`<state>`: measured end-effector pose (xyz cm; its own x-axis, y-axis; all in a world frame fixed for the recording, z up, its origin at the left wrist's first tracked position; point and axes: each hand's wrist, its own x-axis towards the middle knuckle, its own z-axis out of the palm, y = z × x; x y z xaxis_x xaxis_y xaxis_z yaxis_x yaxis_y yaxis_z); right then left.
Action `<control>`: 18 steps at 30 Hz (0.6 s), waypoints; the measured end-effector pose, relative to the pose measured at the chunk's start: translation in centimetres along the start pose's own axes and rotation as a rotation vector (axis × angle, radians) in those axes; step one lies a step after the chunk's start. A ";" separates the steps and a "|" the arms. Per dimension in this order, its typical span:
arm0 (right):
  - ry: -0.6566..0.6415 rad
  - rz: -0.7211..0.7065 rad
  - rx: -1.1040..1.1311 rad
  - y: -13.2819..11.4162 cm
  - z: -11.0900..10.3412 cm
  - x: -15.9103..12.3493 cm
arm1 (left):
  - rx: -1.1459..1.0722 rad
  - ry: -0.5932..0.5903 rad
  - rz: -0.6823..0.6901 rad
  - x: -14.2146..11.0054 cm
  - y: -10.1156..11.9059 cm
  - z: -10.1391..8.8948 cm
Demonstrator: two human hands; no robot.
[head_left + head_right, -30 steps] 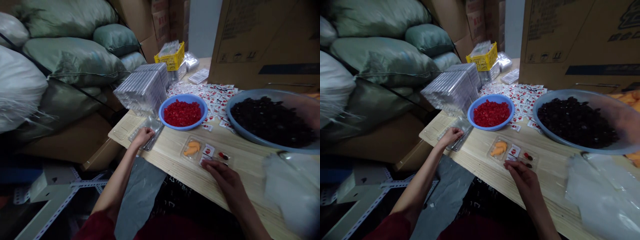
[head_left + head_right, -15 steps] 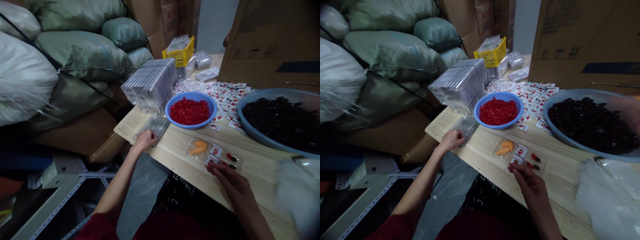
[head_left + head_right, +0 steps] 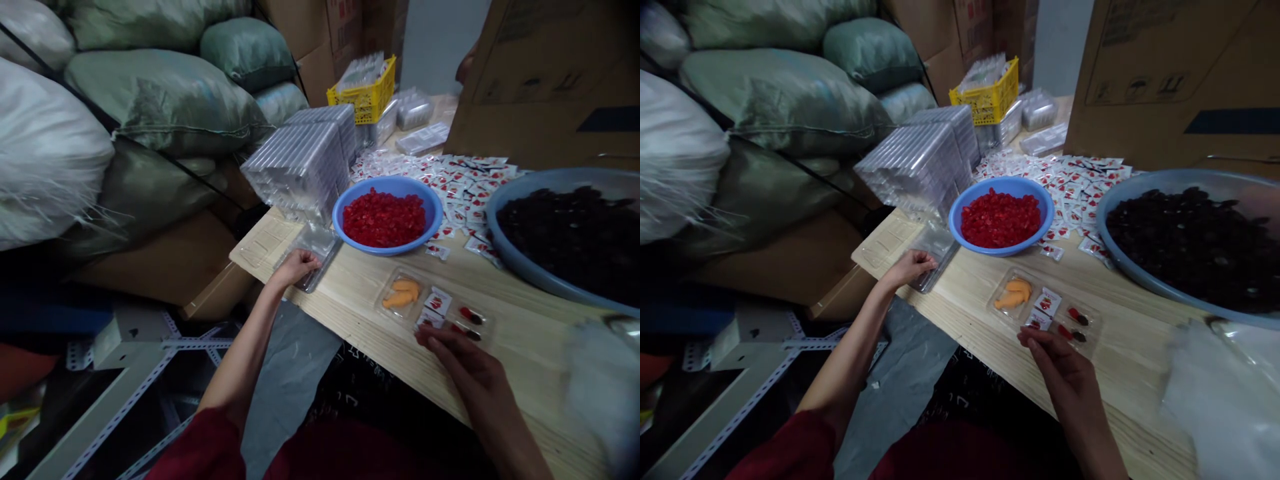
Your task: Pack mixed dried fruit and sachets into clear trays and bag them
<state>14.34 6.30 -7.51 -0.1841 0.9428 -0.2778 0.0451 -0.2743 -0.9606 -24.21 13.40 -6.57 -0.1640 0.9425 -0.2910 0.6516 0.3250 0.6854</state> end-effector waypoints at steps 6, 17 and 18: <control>-0.002 0.001 0.022 0.6 -0.7 -0.2 | 0.105 0.057 0.006 0.0 0.2 0.2; 0.021 0.016 0.021 -0.1 -0.1 -1.4 | 0.457 0.308 0.055 -3.2 3.5 2.6; 0.022 0.018 0.021 0.0 -0.1 -1.5 | 0.465 0.324 0.055 -3.6 3.5 2.4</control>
<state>14.75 4.89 -7.13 -0.1613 0.9417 -0.2954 0.0273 -0.2949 -0.9551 -19.55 10.98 -4.73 -0.2917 0.9565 0.0067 0.9113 0.2757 0.3059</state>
